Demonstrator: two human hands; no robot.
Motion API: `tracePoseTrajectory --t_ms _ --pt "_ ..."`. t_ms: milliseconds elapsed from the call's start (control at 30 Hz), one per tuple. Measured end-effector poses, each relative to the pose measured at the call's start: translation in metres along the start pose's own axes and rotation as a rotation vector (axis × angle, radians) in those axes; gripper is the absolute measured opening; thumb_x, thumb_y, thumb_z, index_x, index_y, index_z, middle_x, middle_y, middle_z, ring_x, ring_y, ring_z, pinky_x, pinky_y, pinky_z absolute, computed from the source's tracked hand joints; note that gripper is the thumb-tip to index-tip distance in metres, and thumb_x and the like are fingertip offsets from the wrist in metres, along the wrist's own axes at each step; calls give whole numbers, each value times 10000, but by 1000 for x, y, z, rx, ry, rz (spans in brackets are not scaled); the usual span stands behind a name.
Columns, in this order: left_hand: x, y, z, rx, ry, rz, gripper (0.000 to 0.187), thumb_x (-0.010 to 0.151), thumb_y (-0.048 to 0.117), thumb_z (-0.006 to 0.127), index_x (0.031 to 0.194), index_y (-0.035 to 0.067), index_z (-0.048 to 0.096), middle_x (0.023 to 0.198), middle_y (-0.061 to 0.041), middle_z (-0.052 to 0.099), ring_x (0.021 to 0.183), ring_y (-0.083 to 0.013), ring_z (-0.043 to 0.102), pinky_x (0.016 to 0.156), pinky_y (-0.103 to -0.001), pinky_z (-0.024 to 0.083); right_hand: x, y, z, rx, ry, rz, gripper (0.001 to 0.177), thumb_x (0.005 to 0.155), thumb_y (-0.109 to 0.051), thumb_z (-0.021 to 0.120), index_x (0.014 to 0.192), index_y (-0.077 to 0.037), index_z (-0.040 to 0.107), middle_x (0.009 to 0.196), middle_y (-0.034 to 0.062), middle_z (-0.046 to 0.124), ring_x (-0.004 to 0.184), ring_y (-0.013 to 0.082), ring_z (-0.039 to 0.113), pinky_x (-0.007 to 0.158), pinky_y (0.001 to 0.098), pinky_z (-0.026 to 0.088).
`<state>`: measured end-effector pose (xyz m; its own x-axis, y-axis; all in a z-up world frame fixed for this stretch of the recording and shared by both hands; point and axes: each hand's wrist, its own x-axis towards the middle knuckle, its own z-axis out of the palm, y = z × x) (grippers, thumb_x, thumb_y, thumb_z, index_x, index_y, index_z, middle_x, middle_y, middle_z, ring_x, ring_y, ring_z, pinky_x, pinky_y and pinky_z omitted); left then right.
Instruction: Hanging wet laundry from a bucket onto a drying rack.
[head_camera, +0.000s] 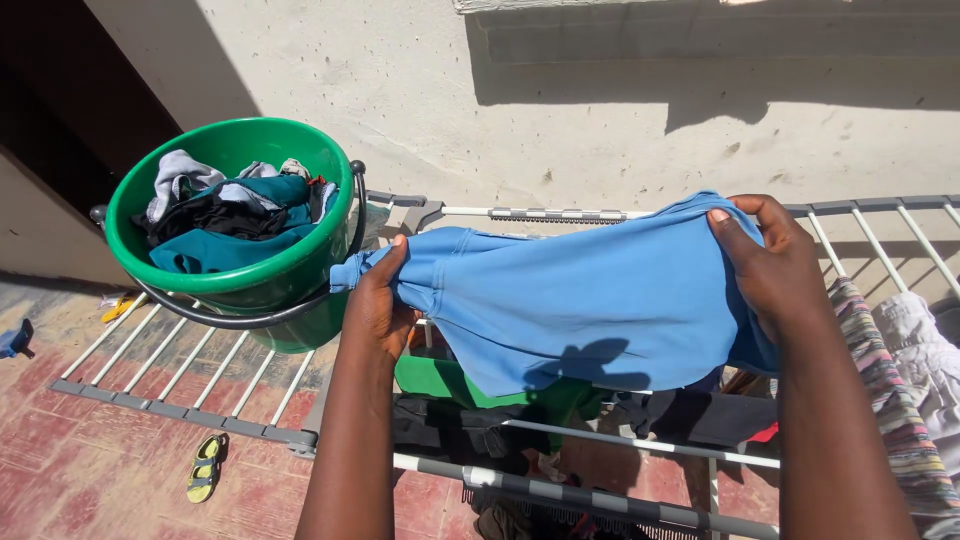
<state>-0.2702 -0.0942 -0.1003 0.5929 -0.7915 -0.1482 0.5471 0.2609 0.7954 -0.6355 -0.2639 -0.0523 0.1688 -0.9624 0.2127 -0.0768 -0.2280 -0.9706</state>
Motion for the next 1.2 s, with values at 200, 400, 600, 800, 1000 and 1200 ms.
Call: tracePoseTrajectory --t_ms 200,400,600,800,1000,1200 --pt "55 -15 -39 -247 -124 -169 331 923 197 659 1184 5 593 1146 -157 701 998 -269 753 918 -495 633 -24 -9 12 -491 115 202 349 1038 -410 687 1073 -75 780 834 138 710 774 196 637 724 362 502" --pt "27 18 6 288 -217 -223 703 778 450 829 1279 -4 638 1108 -202 742 941 -315 743 765 -485 596 -37 -3 38 -326 290 38 335 996 -401 685 1092 -93 775 834 22 726 768 99 649 717 285 500" --pt "34 19 28 1468 -662 -199 960 535 779 775 1070 -17 816 1048 -281 766 969 -375 750 754 -483 574 -40 -9 67 -303 459 -108 422 1106 -407 708 1035 6 760 812 28 626 742 92 515 677 283 429" --pt "53 -12 5 1309 -719 -349 880 596 659 862 1005 -115 783 948 -232 742 824 -320 732 692 -447 587 -63 -34 77 -330 400 -49 324 1029 -386 700 1084 -73 765 802 -20 674 725 69 578 676 248 471" --pt "78 0 -21 853 -781 -314 661 588 302 892 1153 -2 732 1005 -112 759 933 -210 686 880 -342 505 -75 -38 59 -313 197 326 280 863 -196 762 1118 -82 767 867 64 753 742 143 675 699 315 541" --pt "96 14 -30 622 -736 -331 533 669 163 862 1142 -39 722 973 -135 748 896 -219 704 907 -370 520 -39 30 17 -307 2 335 440 807 -88 883 1219 -34 739 1053 189 758 910 324 665 802 534 506"
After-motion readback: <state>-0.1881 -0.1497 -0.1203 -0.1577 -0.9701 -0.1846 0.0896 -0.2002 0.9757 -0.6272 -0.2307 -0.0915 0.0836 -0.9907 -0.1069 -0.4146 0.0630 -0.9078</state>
